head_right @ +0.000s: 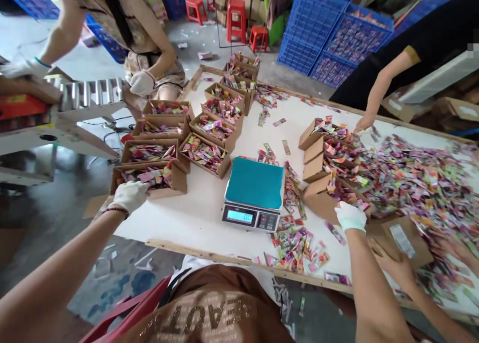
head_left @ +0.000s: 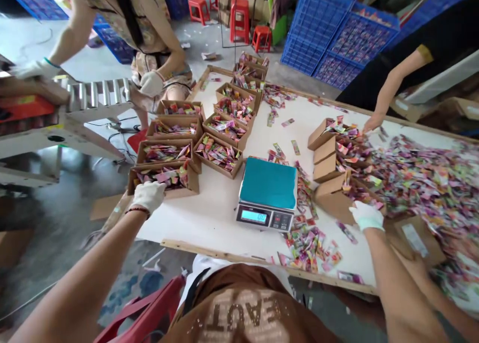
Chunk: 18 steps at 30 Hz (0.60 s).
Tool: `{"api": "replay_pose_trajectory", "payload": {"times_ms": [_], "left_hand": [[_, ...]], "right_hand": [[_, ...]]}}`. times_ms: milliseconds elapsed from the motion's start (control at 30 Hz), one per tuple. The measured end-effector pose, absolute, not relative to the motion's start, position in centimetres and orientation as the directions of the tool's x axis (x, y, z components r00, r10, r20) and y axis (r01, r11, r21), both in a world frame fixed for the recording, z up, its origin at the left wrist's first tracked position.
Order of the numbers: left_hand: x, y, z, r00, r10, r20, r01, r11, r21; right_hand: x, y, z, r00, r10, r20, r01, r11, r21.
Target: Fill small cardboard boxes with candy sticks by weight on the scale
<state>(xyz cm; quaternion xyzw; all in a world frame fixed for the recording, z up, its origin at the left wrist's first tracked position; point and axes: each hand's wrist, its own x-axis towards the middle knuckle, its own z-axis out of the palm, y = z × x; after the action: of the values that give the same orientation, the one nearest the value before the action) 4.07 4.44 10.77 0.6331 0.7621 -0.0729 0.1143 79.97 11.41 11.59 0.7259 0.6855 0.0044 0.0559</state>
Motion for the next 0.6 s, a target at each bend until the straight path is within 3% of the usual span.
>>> {"api": "replay_pose_trajectory", "payload": {"times_ms": [100,233,333,433,600], "left_hand": [[5.9,3.6,12.3,-0.171,0.953,-0.25,0.985,0.171,-0.022],[8.7,3.4,14.5,-0.085,0.969,-0.232,0.996,0.083,-0.018],[12.0,4.5,15.2,0.051,0.985,-0.163,0.984,-0.021,0.179],[16.5,5.6,14.9,0.154,0.987,-0.05,0.897,-0.119,0.425],[22.6,5.7,13.9,0.277,0.961,-0.018,0.782,-0.214,0.585]], "right_hand": [[77.9,9.6,14.9,0.123,0.989,-0.086,0.971,-0.102,0.215],[71.1,7.1,20.5,-0.172,0.985,-0.011,0.954,0.17,0.247],[63.6,7.2,22.4,-0.283,0.959,0.01,0.949,0.279,0.147],[56.3,8.3,21.1,-0.355,0.931,-0.082,0.934,0.357,0.007],[50.1,8.4,18.1,-0.403,0.907,-0.127,0.904,0.372,-0.208]]}}
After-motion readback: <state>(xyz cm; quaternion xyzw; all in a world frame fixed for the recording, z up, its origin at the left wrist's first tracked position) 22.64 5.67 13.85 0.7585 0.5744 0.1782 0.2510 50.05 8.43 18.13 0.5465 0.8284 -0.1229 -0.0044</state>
